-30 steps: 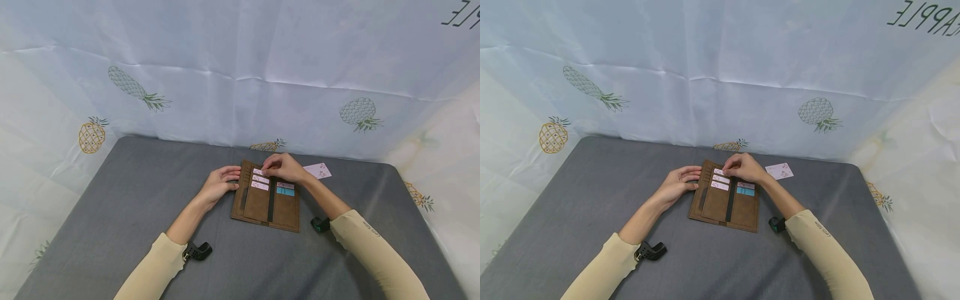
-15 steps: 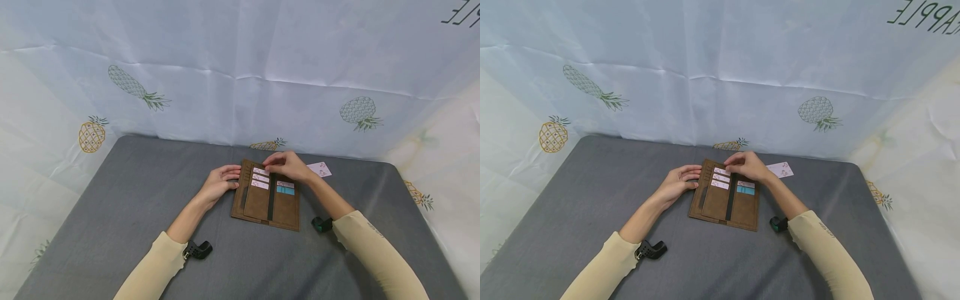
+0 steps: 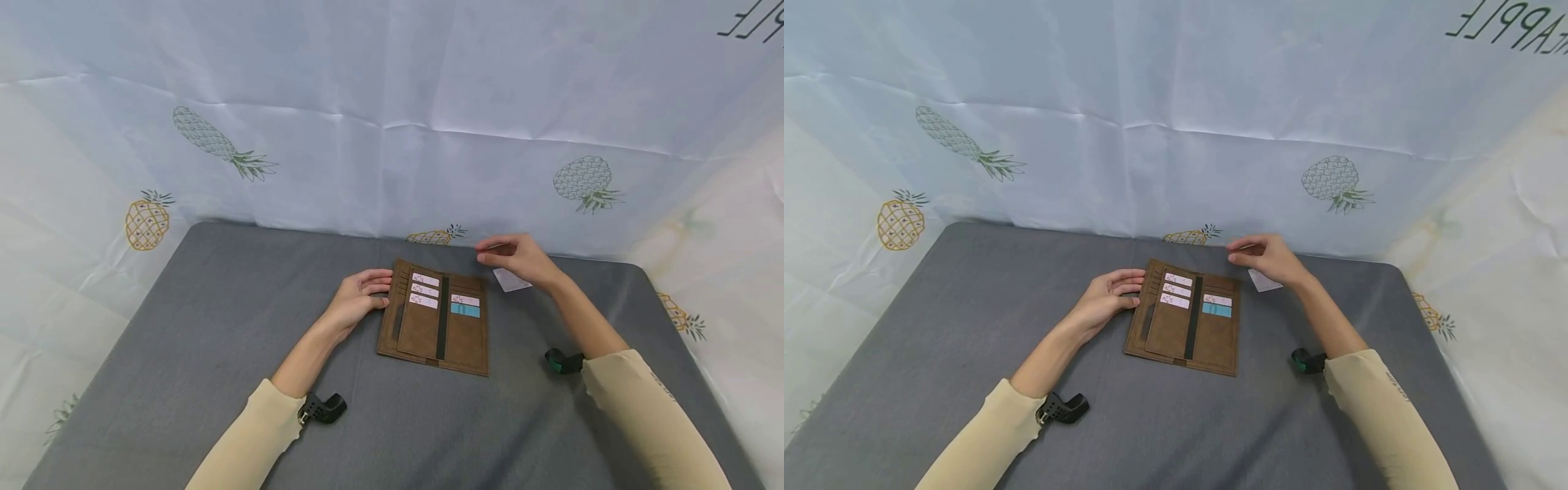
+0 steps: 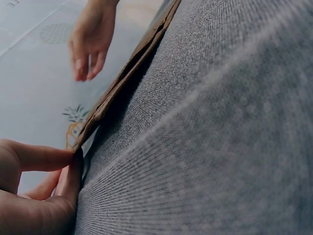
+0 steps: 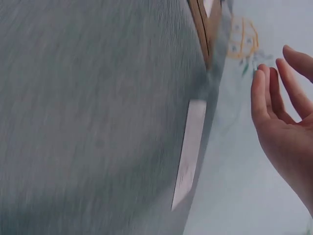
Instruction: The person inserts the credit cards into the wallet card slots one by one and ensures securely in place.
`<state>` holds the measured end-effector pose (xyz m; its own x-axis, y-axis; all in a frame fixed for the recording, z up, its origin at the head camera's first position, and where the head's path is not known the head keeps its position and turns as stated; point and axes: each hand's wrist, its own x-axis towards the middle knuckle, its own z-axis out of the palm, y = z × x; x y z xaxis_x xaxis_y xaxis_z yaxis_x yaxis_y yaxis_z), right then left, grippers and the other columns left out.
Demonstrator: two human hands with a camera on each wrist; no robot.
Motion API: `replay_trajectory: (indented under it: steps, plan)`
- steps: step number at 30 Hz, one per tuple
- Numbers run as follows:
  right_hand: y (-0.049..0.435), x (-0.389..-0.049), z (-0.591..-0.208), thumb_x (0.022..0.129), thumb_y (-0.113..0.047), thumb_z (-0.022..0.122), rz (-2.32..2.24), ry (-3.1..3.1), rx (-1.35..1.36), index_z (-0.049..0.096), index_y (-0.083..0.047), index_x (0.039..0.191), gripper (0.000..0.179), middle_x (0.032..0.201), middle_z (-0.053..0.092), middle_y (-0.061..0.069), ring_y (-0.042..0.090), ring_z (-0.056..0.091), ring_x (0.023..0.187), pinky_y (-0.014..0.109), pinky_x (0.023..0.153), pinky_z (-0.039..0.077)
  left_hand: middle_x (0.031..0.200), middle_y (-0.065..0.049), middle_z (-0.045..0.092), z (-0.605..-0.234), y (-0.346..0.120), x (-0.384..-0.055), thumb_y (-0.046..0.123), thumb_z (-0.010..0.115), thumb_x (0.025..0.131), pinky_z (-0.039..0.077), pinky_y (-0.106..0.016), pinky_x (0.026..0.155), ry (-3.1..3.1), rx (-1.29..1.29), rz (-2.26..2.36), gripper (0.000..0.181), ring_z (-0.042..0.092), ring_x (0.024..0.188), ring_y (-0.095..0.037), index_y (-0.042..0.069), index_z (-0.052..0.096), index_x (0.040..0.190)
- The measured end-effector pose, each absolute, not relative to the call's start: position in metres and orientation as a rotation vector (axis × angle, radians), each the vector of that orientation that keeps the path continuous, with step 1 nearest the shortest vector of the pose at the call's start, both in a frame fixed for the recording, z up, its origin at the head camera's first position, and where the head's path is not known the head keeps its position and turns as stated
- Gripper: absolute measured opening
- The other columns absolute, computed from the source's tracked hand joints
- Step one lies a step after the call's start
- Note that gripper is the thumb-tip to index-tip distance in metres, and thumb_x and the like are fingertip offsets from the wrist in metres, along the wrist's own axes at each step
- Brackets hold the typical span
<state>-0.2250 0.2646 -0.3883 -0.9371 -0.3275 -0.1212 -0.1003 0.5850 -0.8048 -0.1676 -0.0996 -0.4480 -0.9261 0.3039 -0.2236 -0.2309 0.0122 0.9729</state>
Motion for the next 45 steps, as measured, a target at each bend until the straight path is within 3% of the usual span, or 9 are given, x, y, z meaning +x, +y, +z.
replay_trajectory:
  steps: [3,9,21,32,40,45]
  plan:
    - [0.283,-0.221,-0.387,0.106,-0.026,0.072,-1.256,2.577,-0.299,0.067,0.002,0.143,0.047,0.144,0.069,0.021,-0.008,0.07,0.104,0.035,0.096,0.062,0.154,-0.021,0.06,-0.447,-0.1,-0.167,-0.015,0.065,0.096,0.059,-0.021,0.097,1.928,0.076,1.971,0.061,0.06,0.143,-0.034,0.002,0.056,0.154]
    - [0.313,-0.214,-0.391,0.105,-0.032,0.073,-1.198,2.611,-0.172,0.064,0.002,0.145,0.052,0.138,0.074,0.011,-0.009,0.069,0.104,0.029,0.09,0.06,0.154,-0.021,0.06,-0.445,-0.099,-0.167,-0.014,0.065,0.097,0.059,-0.021,0.097,1.93,0.081,1.972,0.06,0.06,0.143,-0.034,0.002,0.056,0.154]
    - [0.345,-0.215,-0.41,0.1,-0.023,0.079,-1.036,2.685,-0.08,0.062,0.009,0.144,0.057,0.141,0.067,0.033,-0.011,0.063,0.091,0.014,0.081,0.056,0.153,-0.021,0.06,-0.447,-0.1,-0.167,-0.015,0.065,0.096,0.059,-0.02,0.096,1.928,0.063,1.974,0.06,0.061,0.142,-0.034,0.003,0.057,0.153]
    - [0.345,-0.215,-0.418,0.091,-0.028,0.09,-0.893,2.84,-0.083,0.072,0.008,0.135,0.059,0.127,0.074,0.031,0.001,0.063,0.081,0.019,0.067,0.053,0.154,-0.02,0.06,-0.448,-0.1,-0.167,-0.014,0.066,0.097,0.058,-0.022,0.099,1.928,0.079,1.969,0.061,0.06,0.143,-0.034,0.003,0.056,0.154]
    - [0.347,-0.217,-0.418,0.091,-0.031,0.09,-0.881,2.811,-0.088,0.069,0.008,0.134,0.061,0.131,0.071,0.03,0.009,0.064,0.09,0.019,0.071,0.052,0.154,-0.021,0.06,-0.447,-0.099,-0.167,-0.016,0.065,0.096,0.058,-0.02,0.095,1.92,0.077,1.982,0.061,0.06,0.143,-0.035,0.002,0.056,0.154]
    - [0.346,-0.218,-0.418,0.092,-0.029,0.089,-0.885,2.801,-0.126,0.068,0.007,0.128,0.055,0.122,0.071,0.026,0.01,0.062,0.091,0.02,0.072,0.052,0.154,-0.021,0.06,-0.447,-0.099,-0.166,-0.015,0.065,0.096,0.059,-0.02,0.095,1.92,0.073,1.983,0.061,0.06,0.143,-0.034,0.002,0.056,0.154]
